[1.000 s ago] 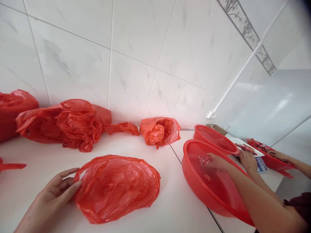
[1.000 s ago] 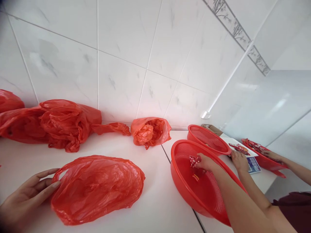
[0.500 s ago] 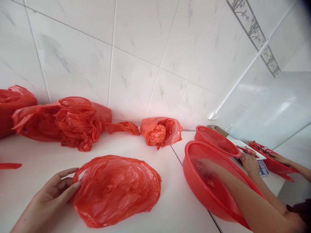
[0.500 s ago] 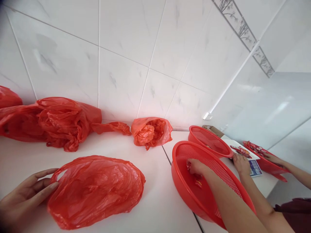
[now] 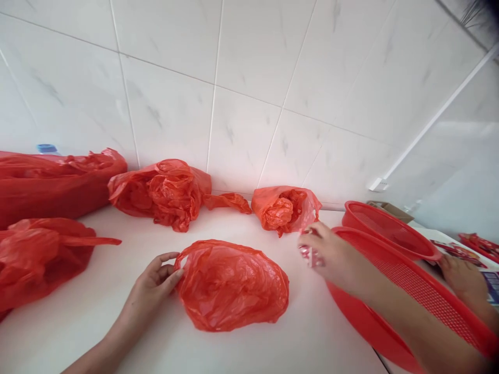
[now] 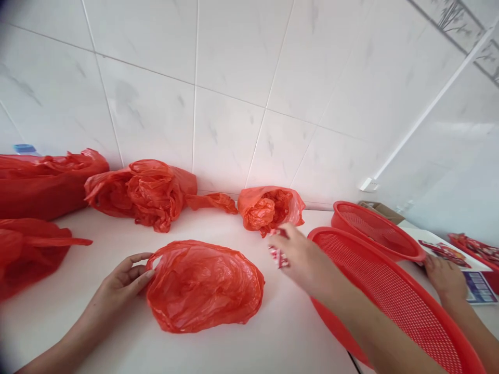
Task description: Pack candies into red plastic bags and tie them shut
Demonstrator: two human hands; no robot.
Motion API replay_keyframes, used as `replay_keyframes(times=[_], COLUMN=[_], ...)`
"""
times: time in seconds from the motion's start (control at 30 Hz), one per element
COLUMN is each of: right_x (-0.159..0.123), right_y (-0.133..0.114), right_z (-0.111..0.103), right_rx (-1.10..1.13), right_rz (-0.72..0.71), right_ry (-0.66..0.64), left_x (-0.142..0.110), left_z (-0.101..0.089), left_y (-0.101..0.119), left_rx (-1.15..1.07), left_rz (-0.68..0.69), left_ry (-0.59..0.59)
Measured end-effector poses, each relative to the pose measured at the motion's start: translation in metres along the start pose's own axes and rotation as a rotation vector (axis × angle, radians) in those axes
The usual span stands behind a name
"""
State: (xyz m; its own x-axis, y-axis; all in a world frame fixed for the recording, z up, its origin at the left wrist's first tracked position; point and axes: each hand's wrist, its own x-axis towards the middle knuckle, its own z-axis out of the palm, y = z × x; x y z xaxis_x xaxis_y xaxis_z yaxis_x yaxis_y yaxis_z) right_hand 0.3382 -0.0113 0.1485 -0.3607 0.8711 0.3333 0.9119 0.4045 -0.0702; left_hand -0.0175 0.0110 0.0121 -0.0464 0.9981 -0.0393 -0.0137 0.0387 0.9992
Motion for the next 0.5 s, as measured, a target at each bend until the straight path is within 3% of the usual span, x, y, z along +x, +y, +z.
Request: replay_keyframes(times=[0.13, 0.23, 0.3, 0.37, 0.5], right_x=[0.020, 0.034, 0.039, 0.037, 0.013], right_y=[-0.080, -0.105, -0.103, -0.088, -0.021], right_z=[0.041, 0.074, 0.077, 0.062, 0.007], right_rx=[0.095, 0.144, 0.180, 0.220, 0.185], right_rz=[-0.232, -0.296, -0.278, -0.173, 0.287], right_ry=[-0.119, -0.144, -0.158, -0.140, 0.020], left_x=[0.000, 0.004, 0.007, 0.008, 0.005], left_z=[-0.006, -0.012, -0.014, -0.015, -0.010], left_y=[-0.003, -0.011, -0.016, -0.017, -0.011], left_rx=[-0.022, -0.016, -0.012, -0.011, -0.019], left_rz=[-0.013, -0.026, -0.031, -0.030, -0.037], left_ry=[-0.055, -0.069, -0.075, -0.086, -0.090])
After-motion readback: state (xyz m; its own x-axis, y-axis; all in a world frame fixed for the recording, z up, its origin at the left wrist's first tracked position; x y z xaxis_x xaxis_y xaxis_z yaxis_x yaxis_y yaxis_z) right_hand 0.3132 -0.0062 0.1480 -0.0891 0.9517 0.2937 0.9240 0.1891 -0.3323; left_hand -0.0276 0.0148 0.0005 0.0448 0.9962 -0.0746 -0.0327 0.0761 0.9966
